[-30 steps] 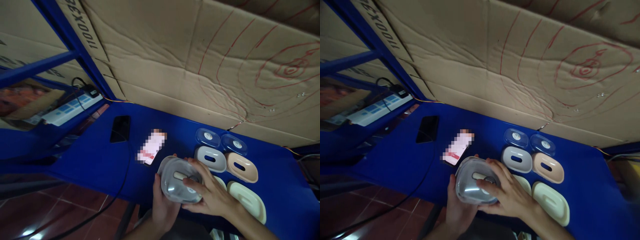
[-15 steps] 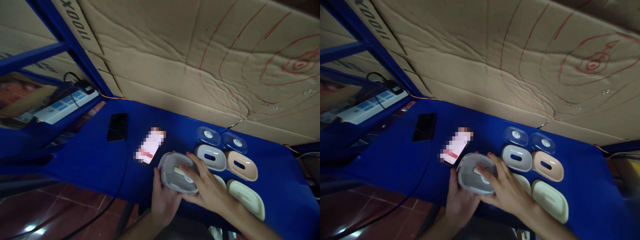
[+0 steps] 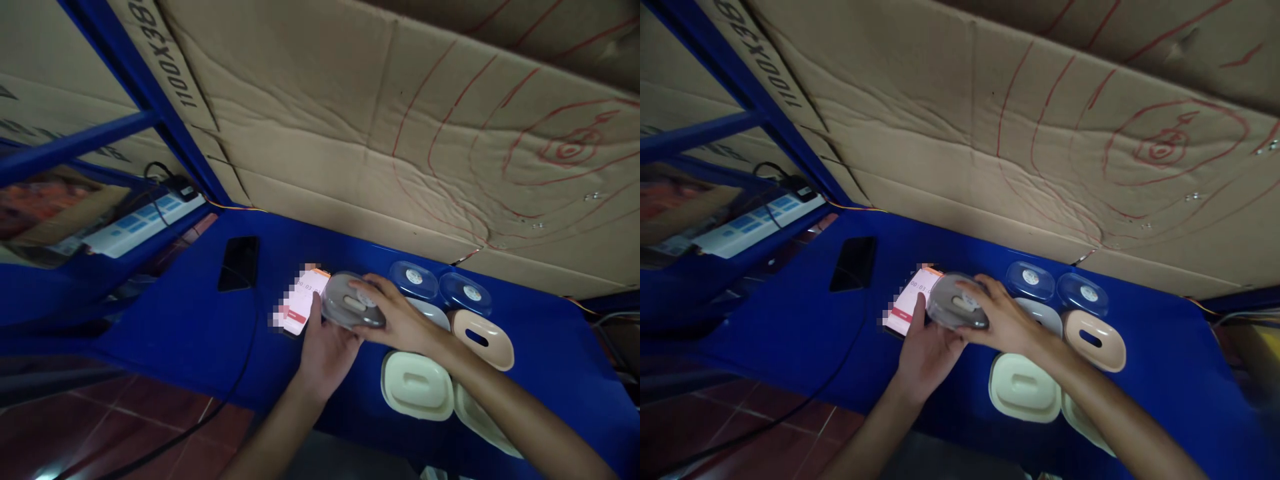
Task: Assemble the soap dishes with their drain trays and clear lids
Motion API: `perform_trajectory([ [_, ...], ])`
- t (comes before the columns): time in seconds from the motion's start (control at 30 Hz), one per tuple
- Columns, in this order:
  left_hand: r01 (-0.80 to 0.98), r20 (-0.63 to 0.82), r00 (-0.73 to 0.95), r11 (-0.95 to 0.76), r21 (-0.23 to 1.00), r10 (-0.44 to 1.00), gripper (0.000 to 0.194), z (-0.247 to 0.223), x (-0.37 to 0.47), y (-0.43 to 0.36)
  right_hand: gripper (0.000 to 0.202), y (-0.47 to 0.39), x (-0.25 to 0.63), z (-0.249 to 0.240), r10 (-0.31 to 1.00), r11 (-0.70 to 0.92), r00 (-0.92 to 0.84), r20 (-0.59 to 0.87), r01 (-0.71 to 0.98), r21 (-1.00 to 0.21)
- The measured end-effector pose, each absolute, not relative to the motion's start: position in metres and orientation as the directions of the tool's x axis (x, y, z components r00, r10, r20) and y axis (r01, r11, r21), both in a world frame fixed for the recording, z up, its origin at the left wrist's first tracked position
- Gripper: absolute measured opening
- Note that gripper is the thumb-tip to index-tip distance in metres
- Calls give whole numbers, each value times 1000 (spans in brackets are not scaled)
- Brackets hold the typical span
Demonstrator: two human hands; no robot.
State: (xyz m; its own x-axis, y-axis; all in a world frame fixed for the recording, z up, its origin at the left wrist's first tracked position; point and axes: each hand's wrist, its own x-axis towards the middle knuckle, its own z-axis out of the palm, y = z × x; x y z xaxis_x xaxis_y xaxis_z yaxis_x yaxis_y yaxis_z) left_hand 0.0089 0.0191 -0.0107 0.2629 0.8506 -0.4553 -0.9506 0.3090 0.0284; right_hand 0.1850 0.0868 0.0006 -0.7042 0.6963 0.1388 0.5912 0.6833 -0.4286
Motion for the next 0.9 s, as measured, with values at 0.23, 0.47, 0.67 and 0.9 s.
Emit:
perform_trajectory([
  [0.23,-931,-493,214,329,160,843,63,-11,12,6,81,169,189,-24,688,720,-706,171,632,-288],
  [0.47,-884,-454,238,385,266,859,56,-30,20,-15,81,166,188,-34,671,740,-731,122,651,-169],
  [0.67,-836,-474,266,445,320,839,42,-36,31,-22,86,169,183,-33,663,748,-741,104,652,-123],
  [0.9,-798,-521,228,464,384,823,32,-44,23,-43,66,86,215,20,680,732,-700,216,661,-163],
])
